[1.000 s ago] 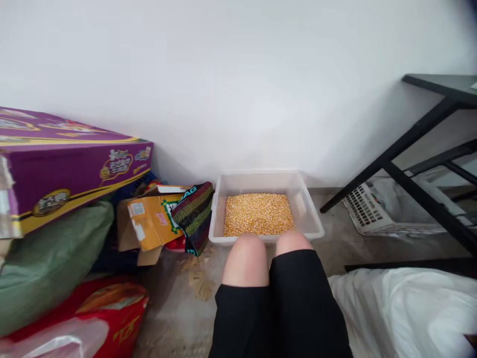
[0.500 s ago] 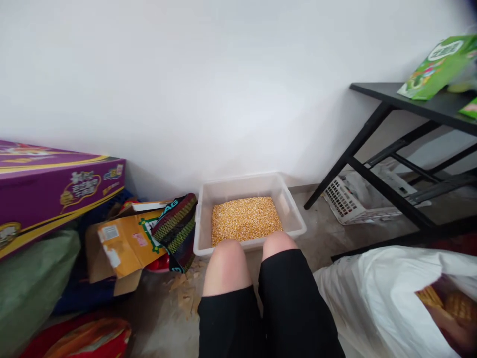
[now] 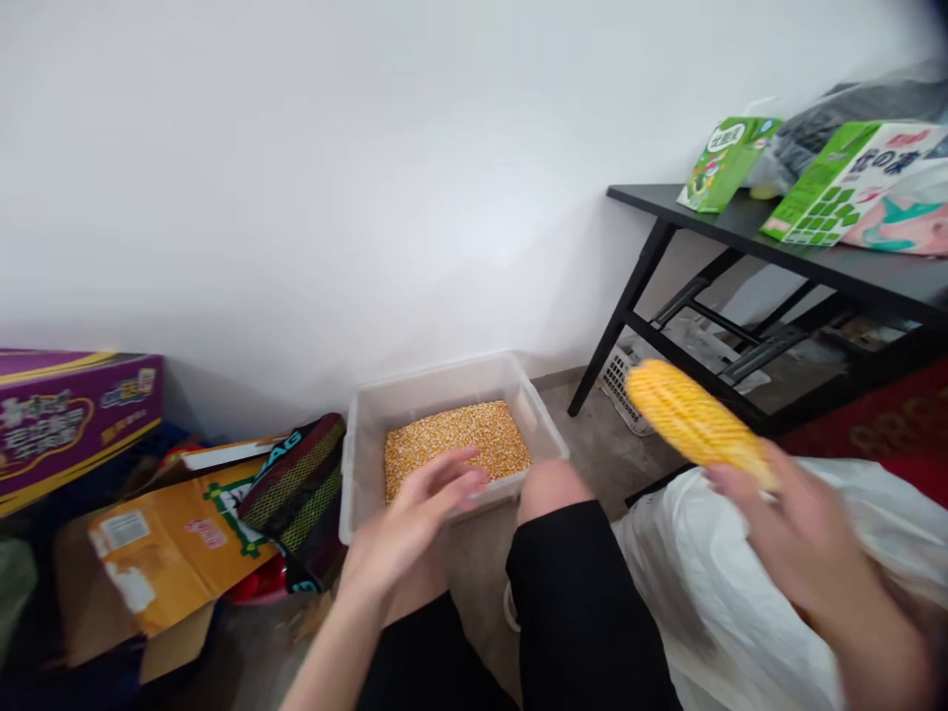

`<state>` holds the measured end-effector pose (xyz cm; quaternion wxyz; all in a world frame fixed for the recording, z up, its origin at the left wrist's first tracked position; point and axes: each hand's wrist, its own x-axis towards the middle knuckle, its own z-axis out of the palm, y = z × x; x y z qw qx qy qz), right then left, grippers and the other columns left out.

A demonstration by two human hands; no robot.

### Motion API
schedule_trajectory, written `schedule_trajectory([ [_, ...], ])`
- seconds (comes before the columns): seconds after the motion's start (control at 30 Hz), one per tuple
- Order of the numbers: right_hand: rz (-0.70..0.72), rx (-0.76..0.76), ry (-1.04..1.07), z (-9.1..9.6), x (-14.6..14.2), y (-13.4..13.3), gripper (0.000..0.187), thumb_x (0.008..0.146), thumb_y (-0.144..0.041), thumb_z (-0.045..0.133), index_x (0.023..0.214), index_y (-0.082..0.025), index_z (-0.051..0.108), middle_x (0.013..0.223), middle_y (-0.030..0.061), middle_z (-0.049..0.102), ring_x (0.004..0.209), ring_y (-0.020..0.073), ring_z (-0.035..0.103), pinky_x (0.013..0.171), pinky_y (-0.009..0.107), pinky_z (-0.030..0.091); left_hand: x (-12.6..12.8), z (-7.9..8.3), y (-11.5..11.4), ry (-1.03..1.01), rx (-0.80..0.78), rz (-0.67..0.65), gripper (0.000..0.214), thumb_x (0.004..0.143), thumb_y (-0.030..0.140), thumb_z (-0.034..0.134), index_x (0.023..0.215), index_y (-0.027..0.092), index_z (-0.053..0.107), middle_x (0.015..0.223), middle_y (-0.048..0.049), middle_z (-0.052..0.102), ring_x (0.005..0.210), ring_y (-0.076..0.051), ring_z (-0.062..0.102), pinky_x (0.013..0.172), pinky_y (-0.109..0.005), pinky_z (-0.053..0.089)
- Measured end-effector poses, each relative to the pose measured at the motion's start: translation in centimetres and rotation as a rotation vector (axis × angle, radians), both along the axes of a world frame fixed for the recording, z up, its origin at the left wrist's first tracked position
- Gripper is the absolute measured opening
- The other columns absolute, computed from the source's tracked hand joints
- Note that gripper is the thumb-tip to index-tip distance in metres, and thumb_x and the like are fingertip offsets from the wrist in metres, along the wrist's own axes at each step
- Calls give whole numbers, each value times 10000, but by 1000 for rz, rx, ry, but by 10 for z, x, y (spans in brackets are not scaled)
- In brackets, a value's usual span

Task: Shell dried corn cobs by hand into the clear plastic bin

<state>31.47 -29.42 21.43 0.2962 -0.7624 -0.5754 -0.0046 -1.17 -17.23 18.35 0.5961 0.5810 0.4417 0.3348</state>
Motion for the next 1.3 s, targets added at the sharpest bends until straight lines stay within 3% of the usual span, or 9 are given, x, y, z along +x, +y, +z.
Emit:
schedule_trajectory([
  [0.07, 163, 28, 38, -11, -23, 52, 211, 852, -444, 504, 894, -238, 506, 827, 67, 594, 750, 220, 580, 657, 338, 457, 49, 2, 24, -298, -168, -132, 492, 814, 403, 576, 1264, 220, 498, 1108, -119, 621, 934, -218, 622, 776, -355, 511],
  [0.17, 344, 95, 83, -34, -66, 112, 271, 867, -416, 466, 1039, -211, 508, 977, 95, 595, 894, 252, 583, 756, 369, 461, 91, 0, 55, -580, -187, -83, 466, 798, 415, 593, 1198, 187, 518, 1114, -130, 597, 914, -213, 615, 744, -345, 518],
  [0.33, 475, 142, 427, -71, -104, 157, 441, 811, -309, 552, 1234, -215, 474, 1176, 107, 565, 1051, 248, 552, 828, 367, 477, 77, -32, 85, -746, -230, 126, 347, 769, 359, 631, 1035, 163, 526, 1014, -88, 595, 885, -190, 598, 770, -356, 512],
  [0.47, 574, -85, 951, -82, -110, 178, 511, 686, -230, 666, 1180, -206, 535, 1100, 86, 619, 952, 218, 612, 805, 353, 505, 54, -52, 93, -821, -285, 236, 304, 747, 315, 618, 967, 126, 529, 946, -104, 611, 870, -214, 598, 763, -372, 508],
  [0.63, 688, -267, 1362, -75, -118, 191, 412, 605, -175, 722, 1010, -165, 644, 1005, 79, 669, 910, 215, 635, 874, 373, 478, 39, -44, 104, -819, -285, 294, 307, 736, 316, 564, 965, 113, 541, 884, -106, 626, 840, -239, 605, 719, -387, 509],
  [0.83, 627, -295, 1614, -75, -131, 195, 279, 644, -228, 752, 902, -142, 691, 936, 62, 681, 855, 160, 632, 861, 291, 473, 32, -38, 117, -808, -261, 293, 231, 755, 330, 524, 912, 163, 554, 827, -65, 618, 777, -200, 587, 676, -347, 497],
  [0.97, 500, -236, 1552, -80, -136, 196, 205, 610, -268, 786, 719, -120, 694, 672, 30, 643, 599, 89, 569, 637, 208, 482, 34, -38, 120, -838, -295, 399, 226, 682, 327, 578, 854, 185, 541, 798, -49, 595, 707, -177, 561, 637, -332, 485],
  [1.07, 446, -158, 1422, -81, -140, 194, 227, 598, -285, 794, 710, -117, 690, 631, 32, 626, 557, 88, 548, 562, 208, 454, 33, -40, 117, -882, -341, 444, 271, 640, 347, 592, 827, 162, 530, 755, -44, 564, 707, -183, 554, 643, -339, 474],
  [1.3, 576, -121, 1328, -67, -162, 177, 176, 644, -264, 766, 747, -146, 685, 662, 37, 608, 564, 103, 537, 497, 221, 423, 17, -45, 105, -983, -452, 674, 304, 631, 380, 596, 845, 185, 500, 813, -37, 522, 710, -163, 528, 635, -315, 476],
])
